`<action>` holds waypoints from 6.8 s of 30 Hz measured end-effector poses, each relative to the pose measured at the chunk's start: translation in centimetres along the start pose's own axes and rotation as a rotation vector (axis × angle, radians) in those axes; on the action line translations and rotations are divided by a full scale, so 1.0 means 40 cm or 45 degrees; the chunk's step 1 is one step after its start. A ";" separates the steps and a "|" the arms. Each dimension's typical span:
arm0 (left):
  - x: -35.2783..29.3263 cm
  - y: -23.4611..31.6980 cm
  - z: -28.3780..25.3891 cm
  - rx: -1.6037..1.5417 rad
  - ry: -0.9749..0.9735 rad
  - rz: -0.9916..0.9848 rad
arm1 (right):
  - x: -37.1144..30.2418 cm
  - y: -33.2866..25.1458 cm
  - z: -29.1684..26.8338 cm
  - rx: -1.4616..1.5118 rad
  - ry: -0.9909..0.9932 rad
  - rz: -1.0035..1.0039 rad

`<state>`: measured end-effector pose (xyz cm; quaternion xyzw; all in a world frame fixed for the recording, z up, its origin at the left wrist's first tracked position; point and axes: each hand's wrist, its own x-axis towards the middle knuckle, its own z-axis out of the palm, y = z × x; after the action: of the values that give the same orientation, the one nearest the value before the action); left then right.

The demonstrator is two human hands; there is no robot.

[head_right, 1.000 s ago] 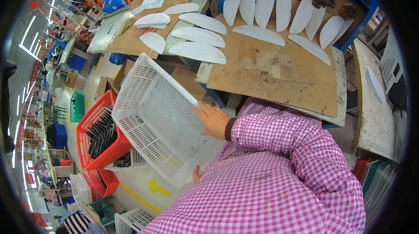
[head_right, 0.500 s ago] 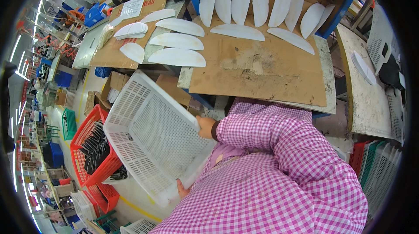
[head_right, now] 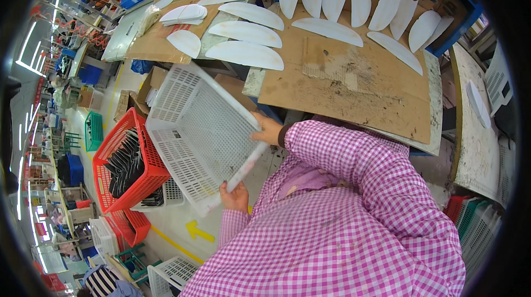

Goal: The person repeatedly picks black shoe uppers and white insoles from a workbench, aligns them, and places them under a press to bond. They then place the assembled units into a red basket. The person also moves a white basket and retrieves more black uppers from a green basket.

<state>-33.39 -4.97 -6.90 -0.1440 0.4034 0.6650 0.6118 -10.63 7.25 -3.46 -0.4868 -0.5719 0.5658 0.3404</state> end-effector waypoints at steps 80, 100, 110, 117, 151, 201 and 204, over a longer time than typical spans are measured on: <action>-1.058 -1.421 0.187 1.554 -3.700 0.917 | -1.918 1.066 0.074 2.639 3.628 -0.844; -1.043 -1.408 0.201 1.485 -3.677 0.931 | -1.889 1.170 0.156 2.375 3.695 -0.185; -1.055 -1.419 0.198 1.433 -3.684 1.004 | -1.766 1.106 0.224 2.176 3.381 -1.029; -1.049 -1.420 0.199 1.452 -3.645 0.967 | -1.786 1.037 0.080 2.608 3.464 -0.748; -1.099 -1.266 0.051 1.058 -4.071 0.364 | -1.756 0.831 0.555 2.166 3.219 -0.841; -0.187 -0.690 0.286 1.237 -1.089 -0.804 | -0.956 -0.201 -0.278 -1.834 0.578 -0.129; -0.131 -0.588 0.241 1.277 -0.976 -0.712 | -0.898 -0.134 -0.352 -1.693 0.298 0.141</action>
<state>-7.53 -3.49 -5.69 0.3032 0.3653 0.2193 0.8524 12.24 -21.52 9.38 -0.6792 -0.7320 0.0538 -0.0012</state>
